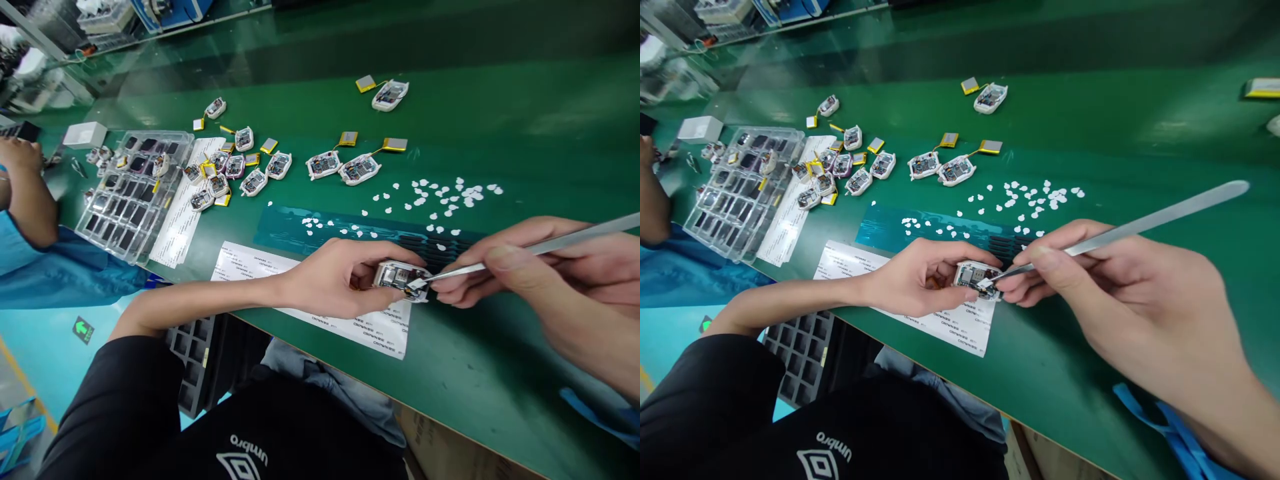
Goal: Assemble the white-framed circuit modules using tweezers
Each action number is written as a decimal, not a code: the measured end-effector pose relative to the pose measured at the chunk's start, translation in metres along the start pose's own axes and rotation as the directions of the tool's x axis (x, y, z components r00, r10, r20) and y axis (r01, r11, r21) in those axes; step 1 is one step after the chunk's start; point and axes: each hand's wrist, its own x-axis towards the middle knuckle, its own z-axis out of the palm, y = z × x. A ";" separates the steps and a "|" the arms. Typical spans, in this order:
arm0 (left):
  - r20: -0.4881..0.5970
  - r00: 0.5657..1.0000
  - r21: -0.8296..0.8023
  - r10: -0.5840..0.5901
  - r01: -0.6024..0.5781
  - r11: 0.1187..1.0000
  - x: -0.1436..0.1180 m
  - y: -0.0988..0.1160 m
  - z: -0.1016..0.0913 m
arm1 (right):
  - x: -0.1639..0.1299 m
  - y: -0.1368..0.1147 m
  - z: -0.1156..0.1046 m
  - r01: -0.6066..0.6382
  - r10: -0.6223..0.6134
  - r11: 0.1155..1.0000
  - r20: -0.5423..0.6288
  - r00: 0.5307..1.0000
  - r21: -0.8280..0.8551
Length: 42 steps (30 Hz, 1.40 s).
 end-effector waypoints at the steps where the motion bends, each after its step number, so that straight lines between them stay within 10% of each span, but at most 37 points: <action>1: 0.017 1.000 -0.005 0.007 -0.007 1.000 -0.001 0.000 0.000 | -0.002 -0.003 0.003 -0.011 0.011 1.000 -0.008 1.000 0.020; 42: 0.093 0.996 0.091 0.003 -0.012 0.996 -0.004 0.014 0.002 | -0.006 -0.006 0.016 0.194 -0.193 0.981 0.006 0.981 -0.018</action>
